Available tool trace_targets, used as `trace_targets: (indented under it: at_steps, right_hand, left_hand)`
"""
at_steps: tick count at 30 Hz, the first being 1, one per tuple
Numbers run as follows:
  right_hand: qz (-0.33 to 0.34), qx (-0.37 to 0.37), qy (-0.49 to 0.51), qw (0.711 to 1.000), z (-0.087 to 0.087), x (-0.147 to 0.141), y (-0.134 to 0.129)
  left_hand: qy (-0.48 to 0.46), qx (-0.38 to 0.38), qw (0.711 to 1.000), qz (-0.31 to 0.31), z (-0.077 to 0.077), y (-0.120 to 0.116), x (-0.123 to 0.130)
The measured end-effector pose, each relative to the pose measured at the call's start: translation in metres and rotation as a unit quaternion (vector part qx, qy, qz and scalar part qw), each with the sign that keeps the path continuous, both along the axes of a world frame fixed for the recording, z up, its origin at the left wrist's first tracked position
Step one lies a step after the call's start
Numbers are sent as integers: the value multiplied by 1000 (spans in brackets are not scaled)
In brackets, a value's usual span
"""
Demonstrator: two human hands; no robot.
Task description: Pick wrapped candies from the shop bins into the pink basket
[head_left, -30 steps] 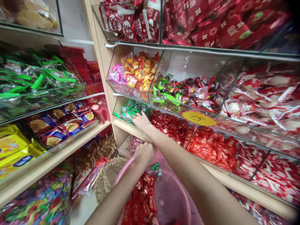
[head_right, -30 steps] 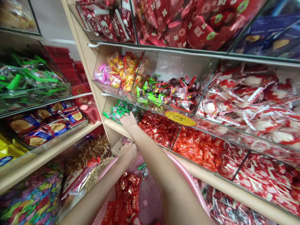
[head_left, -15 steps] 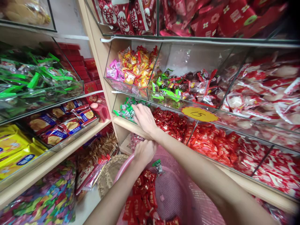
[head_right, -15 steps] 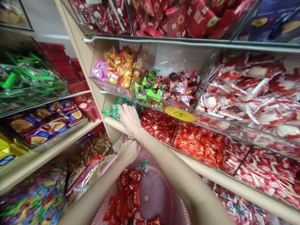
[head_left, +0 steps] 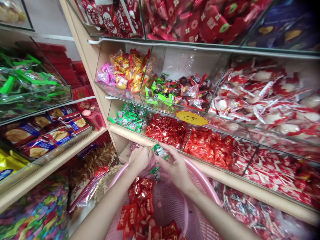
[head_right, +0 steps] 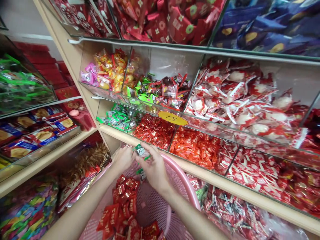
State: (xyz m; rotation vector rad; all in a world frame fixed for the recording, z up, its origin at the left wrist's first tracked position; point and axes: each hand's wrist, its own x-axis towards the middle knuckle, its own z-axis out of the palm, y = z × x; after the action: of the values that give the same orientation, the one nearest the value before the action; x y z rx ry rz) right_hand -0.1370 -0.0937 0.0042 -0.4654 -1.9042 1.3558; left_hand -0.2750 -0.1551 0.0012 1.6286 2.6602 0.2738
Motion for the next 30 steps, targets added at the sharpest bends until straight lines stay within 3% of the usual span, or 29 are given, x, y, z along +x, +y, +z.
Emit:
trace_targets:
  at_steps: [9,18,25,30]
  right_hand:
    - [-14,-26,21,999,-17,8,0]
    - [-20,-22,31,999,-19,13,3]
    - [-46,24,-9,999,-19,14,2]
    - [-25,10,-25,999,-22,13,2]
  left_hand:
    - [44,-1,999,-13,0,-2,3]
    - [54,25,998,2,-1,-1,4]
    - [41,32,999,13,1,-2,6]
    - [44,34,998,12,2,-2,6]
